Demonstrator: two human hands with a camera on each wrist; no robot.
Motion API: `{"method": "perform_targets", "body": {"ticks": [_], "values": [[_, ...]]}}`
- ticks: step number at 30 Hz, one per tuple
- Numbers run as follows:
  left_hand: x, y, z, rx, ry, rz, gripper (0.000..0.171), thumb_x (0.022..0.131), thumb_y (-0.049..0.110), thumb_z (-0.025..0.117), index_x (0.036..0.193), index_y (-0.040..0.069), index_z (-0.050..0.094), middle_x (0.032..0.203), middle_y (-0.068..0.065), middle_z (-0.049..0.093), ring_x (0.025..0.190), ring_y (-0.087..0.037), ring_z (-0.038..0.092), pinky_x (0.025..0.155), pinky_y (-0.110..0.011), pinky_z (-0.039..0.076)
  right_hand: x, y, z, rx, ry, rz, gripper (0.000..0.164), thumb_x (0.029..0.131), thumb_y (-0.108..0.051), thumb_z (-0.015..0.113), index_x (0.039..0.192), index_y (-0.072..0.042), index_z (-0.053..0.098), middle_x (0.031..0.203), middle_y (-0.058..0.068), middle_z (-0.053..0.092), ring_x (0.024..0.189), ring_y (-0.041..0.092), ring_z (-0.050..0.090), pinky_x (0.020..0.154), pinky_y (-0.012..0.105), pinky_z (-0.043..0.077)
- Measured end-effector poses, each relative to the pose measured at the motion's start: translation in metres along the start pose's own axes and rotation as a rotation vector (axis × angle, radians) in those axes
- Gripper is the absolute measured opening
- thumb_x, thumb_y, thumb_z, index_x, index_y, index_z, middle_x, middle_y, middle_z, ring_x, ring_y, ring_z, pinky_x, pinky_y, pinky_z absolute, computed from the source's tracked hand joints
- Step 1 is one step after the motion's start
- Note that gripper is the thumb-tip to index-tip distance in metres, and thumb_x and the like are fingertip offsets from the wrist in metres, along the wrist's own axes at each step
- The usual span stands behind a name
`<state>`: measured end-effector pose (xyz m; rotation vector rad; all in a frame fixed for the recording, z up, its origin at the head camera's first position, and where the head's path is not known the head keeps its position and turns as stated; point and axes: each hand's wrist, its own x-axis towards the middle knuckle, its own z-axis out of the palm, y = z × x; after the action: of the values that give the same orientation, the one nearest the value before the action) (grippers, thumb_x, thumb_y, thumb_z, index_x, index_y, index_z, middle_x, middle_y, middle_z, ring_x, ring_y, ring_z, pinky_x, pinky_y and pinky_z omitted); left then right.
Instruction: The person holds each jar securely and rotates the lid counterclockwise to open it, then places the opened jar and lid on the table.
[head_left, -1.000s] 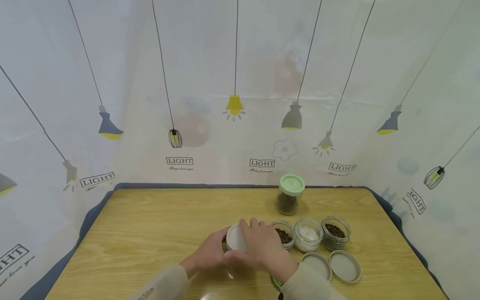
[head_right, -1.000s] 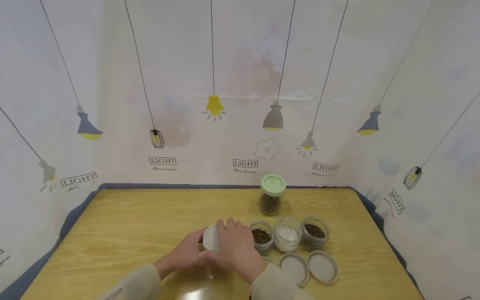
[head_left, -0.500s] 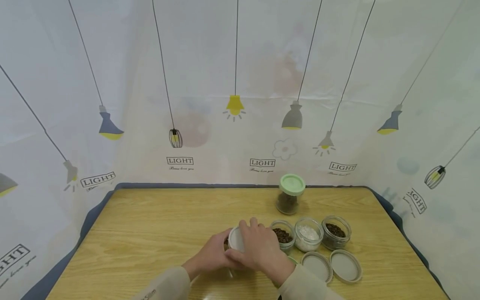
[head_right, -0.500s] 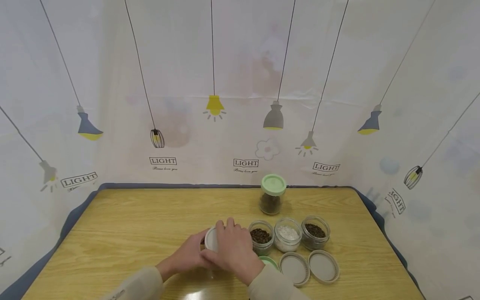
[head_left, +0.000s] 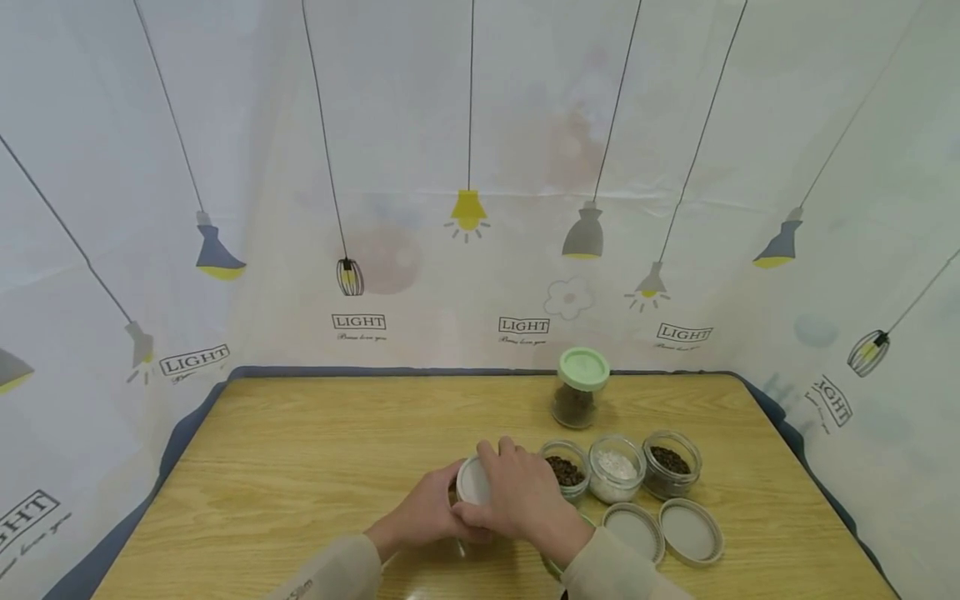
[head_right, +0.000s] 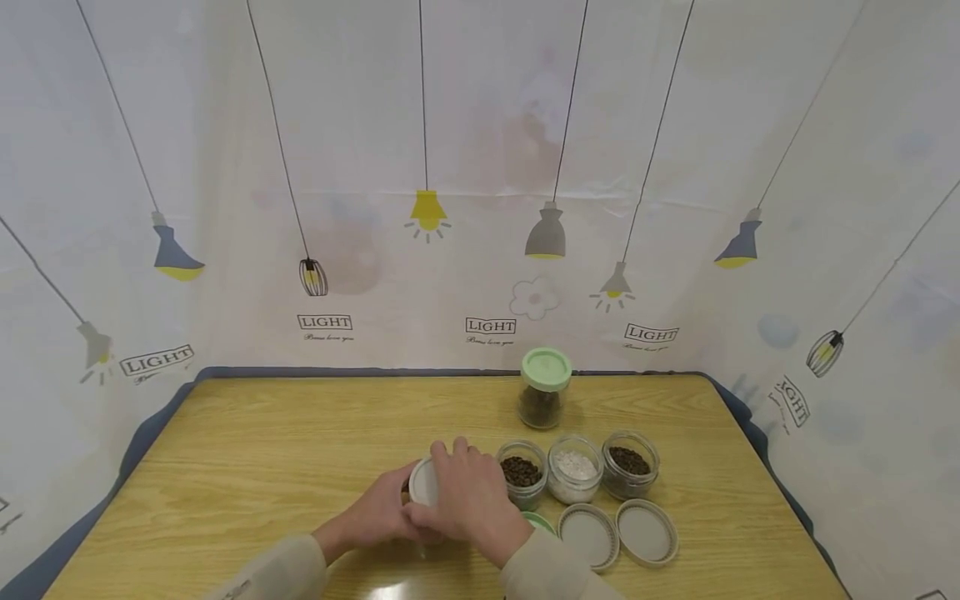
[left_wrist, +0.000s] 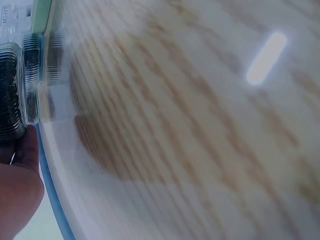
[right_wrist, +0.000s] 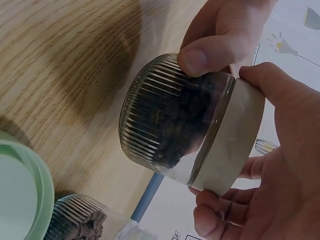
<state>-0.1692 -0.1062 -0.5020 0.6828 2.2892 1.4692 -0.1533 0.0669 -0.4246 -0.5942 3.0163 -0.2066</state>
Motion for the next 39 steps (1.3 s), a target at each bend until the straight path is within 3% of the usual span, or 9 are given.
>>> {"method": "perform_targets", "body": {"ticks": [14, 21, 27, 39], "values": [[0.002, 0.001, 0.002, 0.003, -0.028, -0.002, 0.079, 0.072, 0.037, 0.086, 0.14, 0.029, 0.047, 0.127, 0.005, 0.062, 0.109, -0.011, 0.061, 0.09, -0.028, 0.051, -0.001, 0.009, 0.001, -0.013, 0.045, -0.119, 0.065, 0.076, -0.071, 0.06, 0.112, -0.018, 0.055, 0.09, 0.003, 0.055, 0.066, 0.014, 0.053, 0.051, 0.03, 0.044], [0.002, -0.001, 0.002, 0.02, -0.038, 0.018, 0.078, 0.072, 0.037, 0.086, 0.139, 0.028, 0.048, 0.126, 0.007, 0.062, 0.109, -0.008, 0.06, 0.092, -0.027, 0.05, 0.001, 0.018, 0.001, -0.01, 0.025, -0.196, 0.069, 0.077, -0.075, 0.057, 0.117, -0.019, 0.055, 0.096, 0.001, 0.056, 0.069, 0.011, 0.053, 0.052, 0.027, 0.042], [-0.001, -0.001, 0.002, 0.097, -0.036, 0.066, 0.082, 0.067, 0.039, 0.088, 0.138, 0.023, 0.05, 0.126, 0.006, 0.063, 0.11, -0.008, 0.06, 0.095, -0.027, 0.048, 0.0, 0.023, 0.0, -0.015, -0.002, -0.298, 0.068, 0.075, -0.072, 0.061, 0.12, -0.022, 0.055, 0.098, -0.002, 0.054, 0.07, 0.009, 0.049, 0.053, 0.023, 0.039], [-0.001, -0.006, 0.003, 0.085, -0.044, 0.014, 0.083, 0.069, 0.046, 0.085, 0.14, 0.024, 0.047, 0.126, 0.007, 0.062, 0.109, -0.008, 0.06, 0.092, -0.027, 0.049, -0.001, 0.027, -0.011, 0.053, -0.096, -0.329, 0.069, 0.075, -0.062, 0.071, 0.133, -0.029, 0.053, 0.113, -0.003, 0.057, 0.09, 0.012, 0.052, 0.066, 0.026, 0.047]]}}
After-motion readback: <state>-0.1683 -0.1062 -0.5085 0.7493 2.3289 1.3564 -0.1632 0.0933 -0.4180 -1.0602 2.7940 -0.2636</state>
